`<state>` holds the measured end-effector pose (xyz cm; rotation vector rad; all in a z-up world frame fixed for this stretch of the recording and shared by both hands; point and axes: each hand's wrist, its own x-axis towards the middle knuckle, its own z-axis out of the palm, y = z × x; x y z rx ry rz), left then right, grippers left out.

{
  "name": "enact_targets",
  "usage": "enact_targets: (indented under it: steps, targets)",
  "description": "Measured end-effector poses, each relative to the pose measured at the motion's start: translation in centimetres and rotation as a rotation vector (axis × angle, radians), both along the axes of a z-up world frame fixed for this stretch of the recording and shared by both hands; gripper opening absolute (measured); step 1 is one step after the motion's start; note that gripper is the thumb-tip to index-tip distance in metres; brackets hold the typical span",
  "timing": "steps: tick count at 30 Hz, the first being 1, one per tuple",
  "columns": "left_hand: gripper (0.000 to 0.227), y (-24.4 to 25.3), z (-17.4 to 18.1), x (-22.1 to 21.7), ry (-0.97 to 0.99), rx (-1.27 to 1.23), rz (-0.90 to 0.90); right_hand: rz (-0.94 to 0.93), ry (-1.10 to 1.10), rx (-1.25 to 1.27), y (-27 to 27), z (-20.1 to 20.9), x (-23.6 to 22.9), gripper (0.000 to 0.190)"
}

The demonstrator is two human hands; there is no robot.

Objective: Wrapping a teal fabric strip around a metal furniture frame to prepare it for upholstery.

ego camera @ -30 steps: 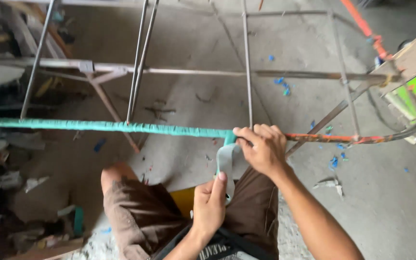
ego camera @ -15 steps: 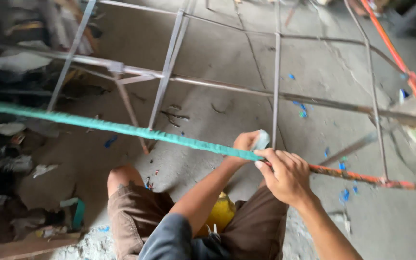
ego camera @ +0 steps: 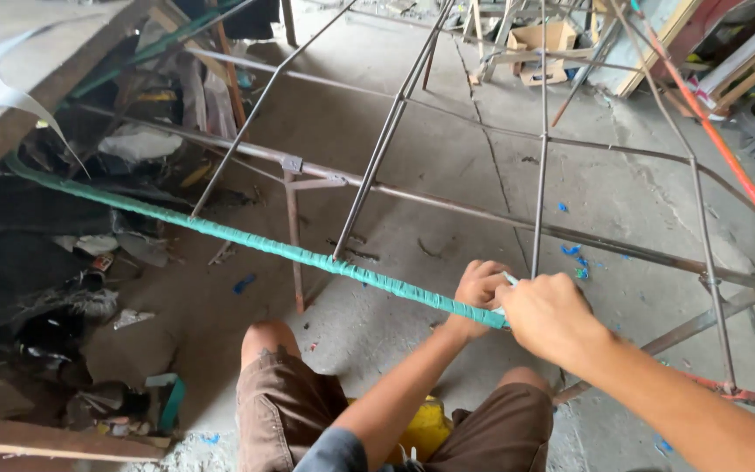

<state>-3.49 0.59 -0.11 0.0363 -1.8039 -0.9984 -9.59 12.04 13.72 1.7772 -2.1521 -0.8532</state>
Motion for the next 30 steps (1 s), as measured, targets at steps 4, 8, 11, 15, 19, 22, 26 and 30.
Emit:
enact_targets:
  steps: [4, 8, 11, 15, 19, 22, 26, 30]
  targets:
    - [0.026, 2.9, -0.1, 7.1, -0.378, 0.369, 0.238, 0.037, 0.007, -0.001, 3.1, 2.8, 5.2, 0.019]
    - [0.045, 6.2, 3.0, 13.4, -0.478, 0.992, -0.054, -0.144, 0.009, 0.034, 7.6, 2.7, 10.3, 0.009]
    - [0.069, 7.2, 6.0, 13.4, -0.490, 1.113, -0.287, -0.248, -0.056, -0.039, 10.1, -0.8, 12.1, 0.019]
    - [0.046, 8.3, 9.9, 12.9, -0.514, 1.254, -0.559, -0.313, -0.240, 0.038, 13.3, -4.7, 15.2, 0.021]
    - [0.029, 10.3, 6.7, 11.6, -0.365, 1.299, -0.362, -0.227, -0.589, -0.183, 15.4, -2.4, 16.0, 0.027]
    - [0.034, 10.6, 6.0, 11.7, -0.346, 1.293, -0.339, 0.000, -0.537, -0.635, 12.6, 2.7, 12.0, 0.034]
    - [0.044, 12.3, 5.0, 14.1, -0.327, 1.287, -0.301, 0.010, -0.490, -0.704, 8.2, 1.9, 4.8, 0.063]
    - [0.045, 13.1, 6.8, 15.8, -0.468, 1.205, -0.197, 0.064, -0.485, -0.792, 6.0, -0.3, 4.9, 0.044]
